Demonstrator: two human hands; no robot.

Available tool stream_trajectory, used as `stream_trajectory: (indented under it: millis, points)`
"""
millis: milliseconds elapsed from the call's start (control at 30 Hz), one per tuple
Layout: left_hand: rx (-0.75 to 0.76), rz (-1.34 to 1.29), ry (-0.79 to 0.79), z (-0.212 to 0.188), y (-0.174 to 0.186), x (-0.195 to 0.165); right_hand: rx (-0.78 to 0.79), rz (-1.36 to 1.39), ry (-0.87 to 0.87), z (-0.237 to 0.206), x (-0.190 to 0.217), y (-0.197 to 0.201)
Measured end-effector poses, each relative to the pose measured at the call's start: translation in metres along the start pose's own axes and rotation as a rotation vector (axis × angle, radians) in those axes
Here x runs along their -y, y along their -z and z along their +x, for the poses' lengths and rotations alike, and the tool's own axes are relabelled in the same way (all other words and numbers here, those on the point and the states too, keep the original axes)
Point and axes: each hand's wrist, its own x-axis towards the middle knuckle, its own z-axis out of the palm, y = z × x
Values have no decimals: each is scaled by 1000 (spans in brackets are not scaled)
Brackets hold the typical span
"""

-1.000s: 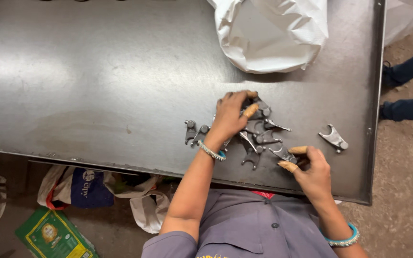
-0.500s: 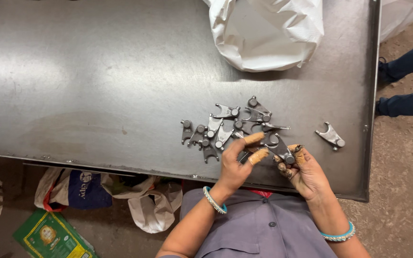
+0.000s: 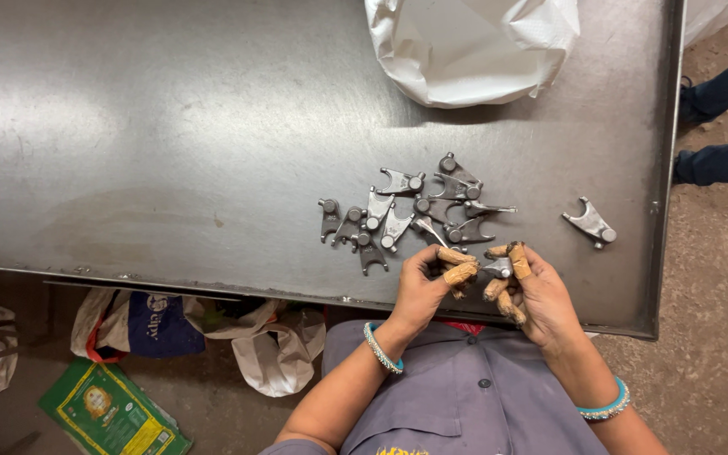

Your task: The person opens a white woven sack on a metal table and takes out metal fork-shaped castings, spreading them across the table. They handle the castings one at a time, turning them over and grouping them, and at one point place some castings into a blue sack.

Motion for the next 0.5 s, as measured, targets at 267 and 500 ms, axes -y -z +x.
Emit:
stream_trajectory:
  millis: [267,500]
  points:
    - [105,533,-18,29,10,-58,-192,-657,299,-3,12,-2]
    - [-227,897,-260,128,5,-128,-262,-1124,784,-1,50,-52]
